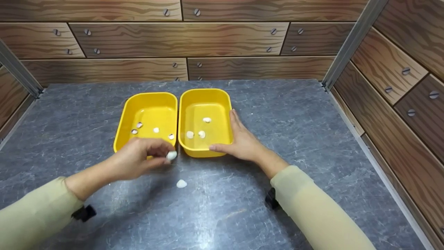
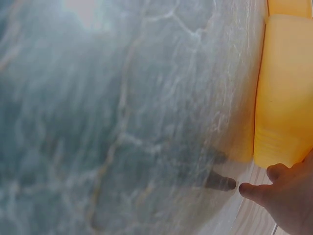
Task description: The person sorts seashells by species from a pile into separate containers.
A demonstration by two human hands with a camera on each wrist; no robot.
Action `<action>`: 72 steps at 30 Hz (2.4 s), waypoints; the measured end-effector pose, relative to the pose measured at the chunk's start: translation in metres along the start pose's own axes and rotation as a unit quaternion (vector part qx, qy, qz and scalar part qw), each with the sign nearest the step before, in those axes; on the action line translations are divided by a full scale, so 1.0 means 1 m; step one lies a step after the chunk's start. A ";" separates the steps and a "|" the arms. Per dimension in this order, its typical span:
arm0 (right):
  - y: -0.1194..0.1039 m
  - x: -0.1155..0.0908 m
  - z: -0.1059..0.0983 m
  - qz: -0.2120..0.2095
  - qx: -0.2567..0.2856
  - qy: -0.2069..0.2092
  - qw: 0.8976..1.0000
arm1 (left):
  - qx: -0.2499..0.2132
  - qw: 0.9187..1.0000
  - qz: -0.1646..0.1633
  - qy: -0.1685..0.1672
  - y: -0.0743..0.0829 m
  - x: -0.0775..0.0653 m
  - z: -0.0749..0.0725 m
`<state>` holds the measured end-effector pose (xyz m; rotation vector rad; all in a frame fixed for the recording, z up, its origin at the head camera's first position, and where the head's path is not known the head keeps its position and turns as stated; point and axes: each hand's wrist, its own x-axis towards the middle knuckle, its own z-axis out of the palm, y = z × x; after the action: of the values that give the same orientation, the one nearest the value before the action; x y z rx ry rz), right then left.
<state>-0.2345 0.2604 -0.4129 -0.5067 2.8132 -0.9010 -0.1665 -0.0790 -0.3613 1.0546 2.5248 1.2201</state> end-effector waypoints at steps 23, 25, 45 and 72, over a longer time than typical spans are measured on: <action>-0.001 0.001 0.001 -0.002 0.006 0.002 1.000 | -0.014 0.992 -0.116 0.037 -0.015 0.104 -0.021; 0.000 0.001 0.001 -0.003 0.007 0.003 1.000 | -0.018 0.992 -0.120 0.036 -0.018 0.108 -0.022; -0.001 0.000 -0.001 0.000 0.000 -0.001 1.000 | 0.036 0.990 -0.117 0.067 -0.018 0.099 -0.024; 0.001 0.000 0.000 -0.005 -0.004 0.000 1.000 | 0.042 0.996 0.066 -0.044 -0.002 -0.009 0.036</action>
<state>-0.2349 0.2618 -0.4133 -0.5209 2.8193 -0.8910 -0.1464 -0.0626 -0.3877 1.2825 2.4938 1.0793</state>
